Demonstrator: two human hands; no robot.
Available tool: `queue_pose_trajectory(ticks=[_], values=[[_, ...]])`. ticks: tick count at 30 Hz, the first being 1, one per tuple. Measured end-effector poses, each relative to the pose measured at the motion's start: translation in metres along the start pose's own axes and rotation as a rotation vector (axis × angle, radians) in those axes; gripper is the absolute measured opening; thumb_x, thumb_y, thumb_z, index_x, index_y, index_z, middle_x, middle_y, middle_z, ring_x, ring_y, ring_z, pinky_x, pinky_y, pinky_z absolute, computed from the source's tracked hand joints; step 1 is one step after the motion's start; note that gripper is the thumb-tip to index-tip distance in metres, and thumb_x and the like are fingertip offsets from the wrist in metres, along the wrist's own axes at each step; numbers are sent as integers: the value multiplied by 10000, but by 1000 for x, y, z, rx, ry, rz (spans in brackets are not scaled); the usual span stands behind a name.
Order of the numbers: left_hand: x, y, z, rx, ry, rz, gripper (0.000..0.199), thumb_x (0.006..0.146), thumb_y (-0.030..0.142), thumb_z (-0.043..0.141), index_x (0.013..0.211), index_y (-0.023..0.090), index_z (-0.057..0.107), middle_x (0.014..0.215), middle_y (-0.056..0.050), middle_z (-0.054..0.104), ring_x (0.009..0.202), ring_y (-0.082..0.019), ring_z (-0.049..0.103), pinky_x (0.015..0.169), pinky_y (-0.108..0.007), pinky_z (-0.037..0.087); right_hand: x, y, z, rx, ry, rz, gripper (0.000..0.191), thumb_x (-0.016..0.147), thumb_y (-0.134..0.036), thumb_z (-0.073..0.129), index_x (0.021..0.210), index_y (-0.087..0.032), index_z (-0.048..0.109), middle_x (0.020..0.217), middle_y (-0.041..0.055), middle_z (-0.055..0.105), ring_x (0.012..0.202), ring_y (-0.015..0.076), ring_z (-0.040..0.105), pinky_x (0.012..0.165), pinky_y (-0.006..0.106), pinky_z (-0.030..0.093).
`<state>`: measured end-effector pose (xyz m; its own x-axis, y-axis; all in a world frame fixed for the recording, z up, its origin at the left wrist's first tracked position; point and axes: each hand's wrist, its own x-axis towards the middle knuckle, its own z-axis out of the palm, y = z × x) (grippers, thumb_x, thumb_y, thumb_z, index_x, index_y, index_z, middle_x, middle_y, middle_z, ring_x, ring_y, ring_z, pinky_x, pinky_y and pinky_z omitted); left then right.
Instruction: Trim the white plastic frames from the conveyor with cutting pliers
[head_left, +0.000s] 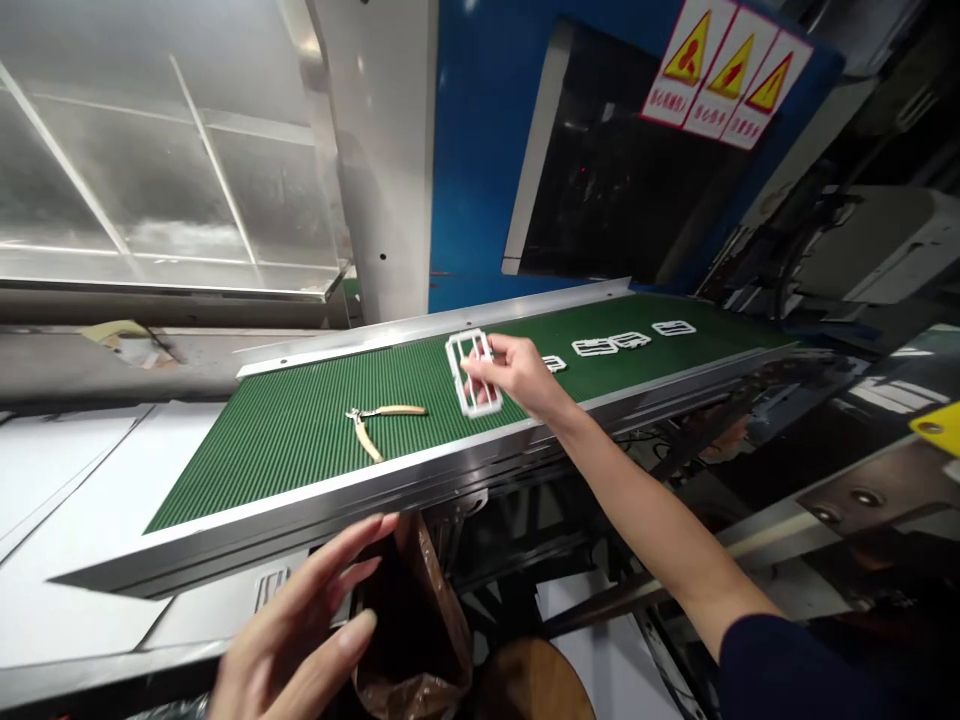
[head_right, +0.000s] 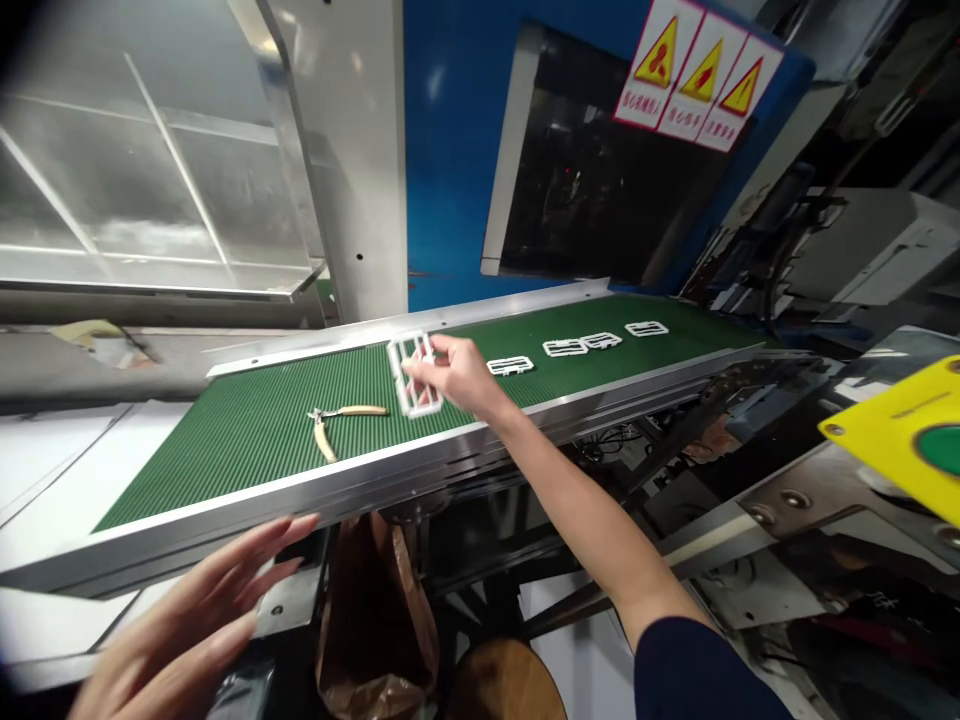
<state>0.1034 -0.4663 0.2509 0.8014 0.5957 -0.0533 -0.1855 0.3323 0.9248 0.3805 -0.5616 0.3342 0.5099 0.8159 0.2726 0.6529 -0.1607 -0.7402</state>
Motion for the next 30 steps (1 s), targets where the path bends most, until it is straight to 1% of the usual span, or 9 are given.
queue_pose_trajectory(ticks=[4,7,10,14,17,19,23,25,30], values=[[3,-29,24,-248,-18,-191,619,727,480,680,1283,255,526,1301,-95,541,1245,-348,407,1007,-417,388,-83,-26,83,664,-413,195,316,772,-445,612,836,-144,538,642,4,610,442,89,538,438,199,422],[-3,-54,19,-448,56,-383,455,830,410,590,1243,219,563,1287,-119,545,1168,-328,493,930,-406,461,-119,-23,142,570,-472,265,266,792,-393,597,852,-134,605,621,-10,588,490,84,535,456,182,396],[-15,-74,-12,-543,278,-376,322,861,294,566,1156,170,610,1158,-130,614,1017,-273,594,828,-355,522,-125,-19,170,342,-410,212,248,844,-347,539,987,-170,638,765,9,653,643,105,596,566,193,441],[-37,-87,-60,-603,473,-370,242,877,229,531,1084,147,624,881,-86,651,693,-175,626,625,-282,539,-88,-31,156,134,-261,88,291,876,-393,500,1009,-171,632,819,27,674,671,110,610,633,216,458],[-47,-82,-79,-678,356,-355,355,910,367,456,1137,135,601,828,-81,623,568,-137,552,556,-270,509,-29,-42,134,-134,-52,-124,337,904,-428,435,895,-155,633,789,39,647,681,121,580,672,253,452],[-48,-77,-83,-713,268,-333,427,930,406,379,1149,111,595,836,-98,615,553,-138,527,565,-284,496,15,-40,128,-406,8,-176,405,872,-501,450,1003,-153,610,967,87,628,859,190,578,776,339,450],[-43,-75,-85,-781,194,-328,427,948,359,330,1132,87,602,856,-107,604,591,-148,529,591,-286,479,76,-18,143,-755,-353,69,808,625,-716,596,1152,-107,530,1012,176,581,975,330,537,791,485,446],[-41,-79,-86,-819,187,-354,420,947,350,336,1135,85,600,866,-107,604,630,-160,547,611,-288,482,86,-8,151,-828,-473,160,781,572,-717,639,1054,-106,571,847,143,584,885,313,559,765,494,451],[-42,-86,-89,-862,188,-404,409,945,329,348,1147,72,593,899,-123,630,716,-192,596,679,-317,510,92,-1,150,-782,-468,83,540,561,-588,731,815,-126,613,663,49,504,766,245,550,715,472,463]])
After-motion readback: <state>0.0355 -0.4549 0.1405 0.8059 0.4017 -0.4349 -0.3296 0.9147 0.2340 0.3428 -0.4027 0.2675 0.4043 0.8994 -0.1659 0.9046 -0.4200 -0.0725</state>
